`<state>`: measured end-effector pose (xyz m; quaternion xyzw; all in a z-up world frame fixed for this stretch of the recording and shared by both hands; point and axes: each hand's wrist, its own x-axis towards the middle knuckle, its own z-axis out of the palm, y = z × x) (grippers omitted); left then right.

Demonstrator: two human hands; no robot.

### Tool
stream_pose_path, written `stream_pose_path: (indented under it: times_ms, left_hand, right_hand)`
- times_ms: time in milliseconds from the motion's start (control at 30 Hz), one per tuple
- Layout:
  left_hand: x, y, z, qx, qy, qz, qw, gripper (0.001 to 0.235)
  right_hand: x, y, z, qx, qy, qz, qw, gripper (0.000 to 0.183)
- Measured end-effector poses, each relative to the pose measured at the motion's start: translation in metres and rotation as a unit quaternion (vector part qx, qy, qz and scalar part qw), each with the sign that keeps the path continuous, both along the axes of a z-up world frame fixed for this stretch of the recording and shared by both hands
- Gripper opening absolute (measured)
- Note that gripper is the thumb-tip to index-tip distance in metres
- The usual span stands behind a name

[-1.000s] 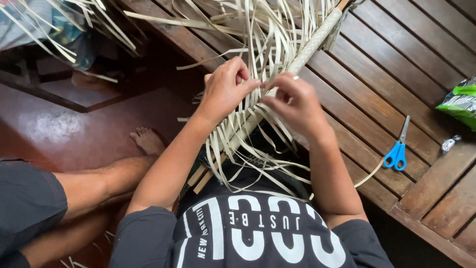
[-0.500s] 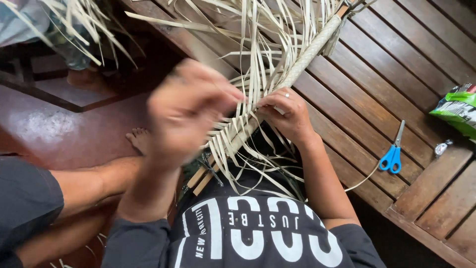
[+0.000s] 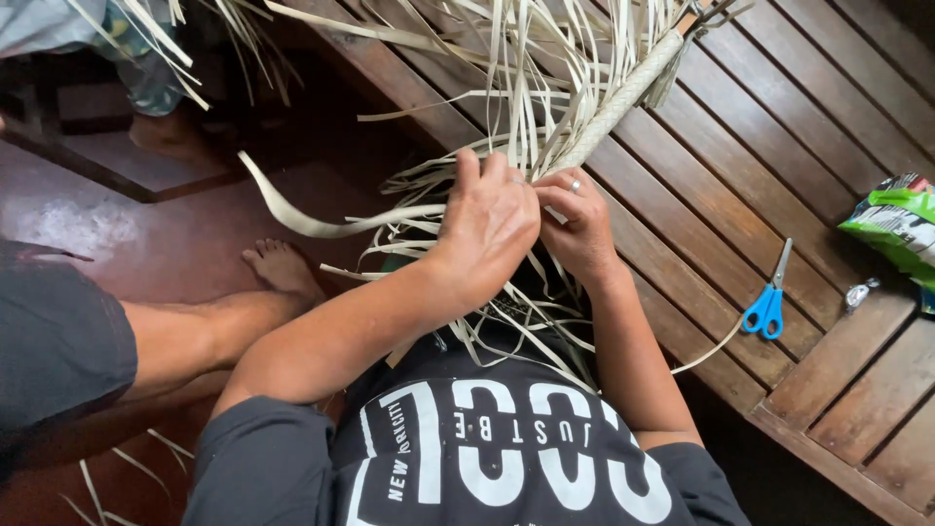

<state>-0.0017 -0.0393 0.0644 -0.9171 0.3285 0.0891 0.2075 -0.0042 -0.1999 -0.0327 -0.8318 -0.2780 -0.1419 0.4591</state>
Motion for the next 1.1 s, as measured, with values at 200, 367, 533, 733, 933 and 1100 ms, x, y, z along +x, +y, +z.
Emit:
stream_pose_path:
  times_ms: [200,367,533,733,933,1100]
  left_hand:
    - [0.008,-0.001,-0.019,-0.029,-0.017,0.01,0.999,0.023]
    - [0.025,0.051,0.015,-0.096,-0.053,0.072,0.991,0.021]
    - [0.038,0.112,0.015,-0.169,-0.258,0.1,0.946,0.011]
    - [0.02,0.099,0.013,-0.314,-0.224,0.036,0.922,0.012]
    - [0.001,0.082,-0.03,-0.407,-0.136,0.014,0.903,0.009]
    - [-0.015,0.083,-0.027,-0.425,-0.026,0.073,0.902,0.019]
  right_hand:
    - [-0.002,-0.003,-0.002,-0.007,0.034,0.003,0.999,0.03]
    - [-0.001,-0.003,0.004,0.019,0.054,0.028,0.998,0.006]
    - [0.002,-0.006,0.006,0.015,0.053,0.047,0.997,0.008]
    - [-0.009,-0.007,0.006,0.079,0.133,0.055,0.987,0.024]
    - [-0.035,0.02,0.03,0.074,0.147,-0.09,0.982,0.014]
    - [-0.035,0.039,0.033,0.035,0.216,-0.07,0.973,0.007]
